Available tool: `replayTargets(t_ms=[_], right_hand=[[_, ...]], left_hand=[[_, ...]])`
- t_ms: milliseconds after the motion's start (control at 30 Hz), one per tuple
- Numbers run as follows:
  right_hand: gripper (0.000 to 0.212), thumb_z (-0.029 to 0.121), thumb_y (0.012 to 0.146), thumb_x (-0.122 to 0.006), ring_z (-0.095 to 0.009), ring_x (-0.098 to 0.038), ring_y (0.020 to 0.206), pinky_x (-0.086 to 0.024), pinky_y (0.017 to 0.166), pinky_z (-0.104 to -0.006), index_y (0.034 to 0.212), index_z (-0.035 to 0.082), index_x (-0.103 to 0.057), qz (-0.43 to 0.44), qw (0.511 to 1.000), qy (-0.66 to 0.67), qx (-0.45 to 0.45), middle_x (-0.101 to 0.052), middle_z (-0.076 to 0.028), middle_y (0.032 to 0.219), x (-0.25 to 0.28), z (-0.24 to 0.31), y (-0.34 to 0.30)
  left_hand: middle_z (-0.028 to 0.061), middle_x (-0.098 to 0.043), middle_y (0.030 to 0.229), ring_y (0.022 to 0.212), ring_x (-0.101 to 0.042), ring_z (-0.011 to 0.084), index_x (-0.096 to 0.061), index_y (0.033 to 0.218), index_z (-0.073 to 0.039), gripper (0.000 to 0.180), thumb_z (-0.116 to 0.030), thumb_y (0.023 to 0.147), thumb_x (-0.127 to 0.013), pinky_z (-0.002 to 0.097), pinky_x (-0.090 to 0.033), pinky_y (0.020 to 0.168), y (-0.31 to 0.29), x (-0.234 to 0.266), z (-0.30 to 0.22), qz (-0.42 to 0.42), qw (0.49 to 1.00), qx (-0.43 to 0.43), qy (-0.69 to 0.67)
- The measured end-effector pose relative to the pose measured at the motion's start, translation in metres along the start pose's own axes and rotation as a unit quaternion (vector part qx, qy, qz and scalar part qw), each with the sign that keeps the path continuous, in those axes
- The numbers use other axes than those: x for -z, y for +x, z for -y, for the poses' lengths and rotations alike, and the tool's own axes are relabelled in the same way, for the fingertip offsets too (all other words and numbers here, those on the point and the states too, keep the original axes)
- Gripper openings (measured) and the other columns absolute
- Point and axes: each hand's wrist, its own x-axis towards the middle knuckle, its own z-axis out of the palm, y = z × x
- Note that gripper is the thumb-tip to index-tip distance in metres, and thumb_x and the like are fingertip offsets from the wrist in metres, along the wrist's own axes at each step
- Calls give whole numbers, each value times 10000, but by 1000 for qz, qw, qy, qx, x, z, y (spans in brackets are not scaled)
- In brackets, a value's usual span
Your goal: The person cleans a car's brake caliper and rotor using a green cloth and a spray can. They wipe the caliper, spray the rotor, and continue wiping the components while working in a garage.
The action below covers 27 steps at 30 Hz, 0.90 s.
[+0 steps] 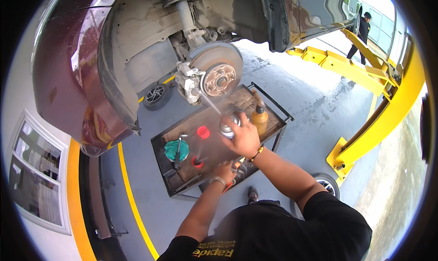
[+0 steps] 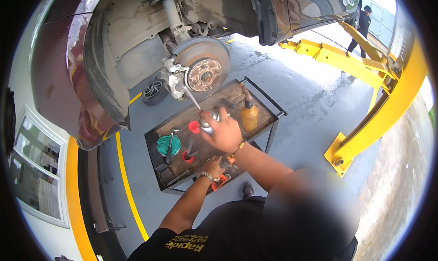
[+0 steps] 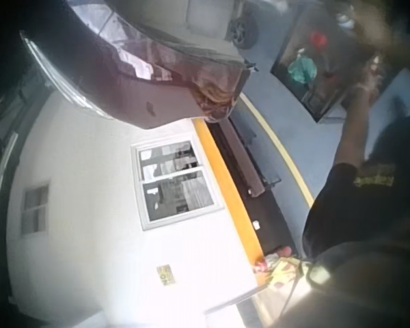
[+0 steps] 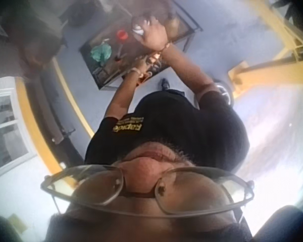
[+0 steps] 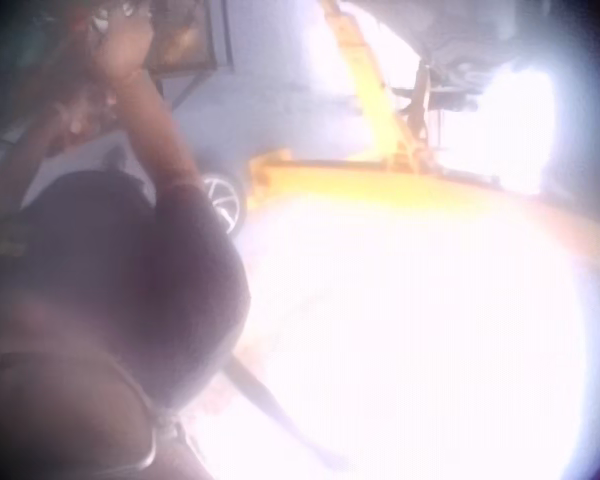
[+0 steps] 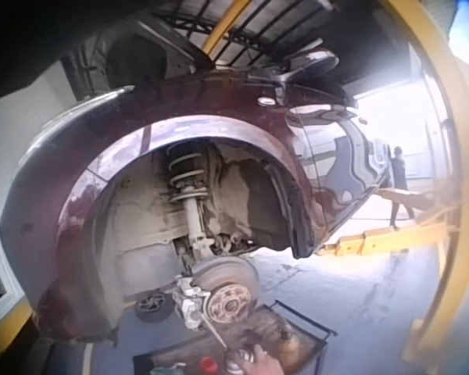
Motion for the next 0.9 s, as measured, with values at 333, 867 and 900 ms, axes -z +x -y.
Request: replayTargets(t_ms=[333,867,900], right_hand=[[567,344,817,-754,-407,-667,837,-560,726,-479,1327,211,-545,-111,994,-8,3,-574,-195,1127,91,13,59],[573,356,807,-769,-411,-669,892,-563,748,-486,1316,196,-559,59,998,-30,-5,-579,-212,1152,92,-76,-25],[573,358,809,-770,-409,-669,895,-563,748,-486,1315,191,-559,55,997,-27,44,-581,-210,1148,92,-79,-20]], left_hand=[[233,-632,1273,1186,-604,378,-551,1383,-49,600,-372,888,-648,448,-472,1023,-45,57,32,-58,993,36,-98],[152,-704,1168,1091,-659,338,-707,1172,-132,390,-397,890,-658,413,-526,927,-151,-62,28,-71,942,219,-246],[151,-709,1151,1082,-661,338,-709,1160,-139,372,-388,888,-659,419,-531,913,-141,-67,24,-93,932,237,-259]])
